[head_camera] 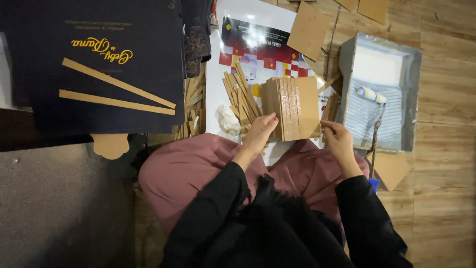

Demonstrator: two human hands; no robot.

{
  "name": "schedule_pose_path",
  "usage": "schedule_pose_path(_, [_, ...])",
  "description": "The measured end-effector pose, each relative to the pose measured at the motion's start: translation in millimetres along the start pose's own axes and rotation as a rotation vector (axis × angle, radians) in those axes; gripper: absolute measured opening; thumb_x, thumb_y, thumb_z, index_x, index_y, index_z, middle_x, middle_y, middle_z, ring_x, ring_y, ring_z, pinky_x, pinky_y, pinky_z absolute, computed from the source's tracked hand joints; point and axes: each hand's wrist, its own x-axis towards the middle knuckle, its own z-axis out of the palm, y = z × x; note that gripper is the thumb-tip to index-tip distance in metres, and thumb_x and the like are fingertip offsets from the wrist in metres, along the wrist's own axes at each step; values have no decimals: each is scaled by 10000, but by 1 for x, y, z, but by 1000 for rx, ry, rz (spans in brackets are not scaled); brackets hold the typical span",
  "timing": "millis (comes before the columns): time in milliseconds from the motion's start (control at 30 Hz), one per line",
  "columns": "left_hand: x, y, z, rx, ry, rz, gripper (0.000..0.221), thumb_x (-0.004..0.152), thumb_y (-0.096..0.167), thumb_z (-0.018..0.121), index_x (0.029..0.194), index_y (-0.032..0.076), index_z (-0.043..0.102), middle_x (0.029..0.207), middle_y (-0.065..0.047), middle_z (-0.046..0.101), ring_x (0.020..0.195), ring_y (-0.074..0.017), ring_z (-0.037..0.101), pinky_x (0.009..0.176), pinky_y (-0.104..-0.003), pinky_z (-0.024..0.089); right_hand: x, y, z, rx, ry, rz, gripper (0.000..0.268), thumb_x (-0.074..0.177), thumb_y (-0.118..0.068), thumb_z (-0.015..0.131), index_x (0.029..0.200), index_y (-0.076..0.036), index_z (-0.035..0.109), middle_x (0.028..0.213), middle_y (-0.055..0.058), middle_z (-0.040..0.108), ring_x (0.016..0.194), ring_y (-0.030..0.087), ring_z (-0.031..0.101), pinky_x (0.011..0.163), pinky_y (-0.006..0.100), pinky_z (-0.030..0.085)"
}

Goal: Applying glue to small cardboard pieces using a paint roller dipped in a glue tray.

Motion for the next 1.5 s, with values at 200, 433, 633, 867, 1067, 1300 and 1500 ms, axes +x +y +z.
schedule_pose_path(200, [4,-11,-1,108,-12,56,683,878,601,400,1301,66,443,1321,-198,351,1273,-364,306,1061,-411,218,-6,-24,4,88,46,149,243,845,-98,529,1053,-57,648,755,148,625,578,202,612,536,309,491])
schedule_pose_path(433, [6,-19,2,128,-22,74,647,876,560,464,1270,47,478,1320,-231,331,1157,-411,431,999,-471,312,-6,-18,7,47,81,155,230,823,-126,548,1015,-95,672,694,115,630,558,186,616,520,294,479])
schedule_pose_path(633, [0,-13,3,161,-34,55,707,833,592,486,1280,45,461,1349,-221,308,1194,-441,387,1002,-481,320,-10,-32,8,-2,63,240,260,823,-170,548,1043,-103,667,675,110,630,548,184,604,532,315,469])
schedule_pose_path(867, [-15,7,4,347,-76,126,759,825,572,474,1325,9,376,1384,-258,264,1222,-458,343,1019,-499,300,-15,-32,14,51,66,324,280,801,-202,574,1065,-155,655,694,105,633,552,174,616,542,307,485])
schedule_pose_path(1067, [-21,13,8,546,-133,170,844,826,571,420,1372,-39,217,1416,-273,189,1250,-444,307,1045,-487,273,-21,-41,12,212,64,358,281,807,-129,552,1065,-55,636,911,234,609,780,292,623,535,329,529])
schedule_pose_path(1300, [-26,24,8,628,-184,123,927,819,634,331,1375,-83,139,1422,-296,147,1265,-441,276,1040,-489,263,-36,-78,7,293,57,368,306,813,-108,516,1086,-9,611,1020,249,569,888,309,605,558,324,534])
schedule_pose_path(1500, [-28,28,9,557,-149,128,934,822,645,339,1372,-85,144,1416,-298,147,1268,-440,265,1032,-500,266,-46,-107,-5,387,62,433,367,763,-73,554,1127,-63,601,934,195,613,764,215,602,499,237,519])
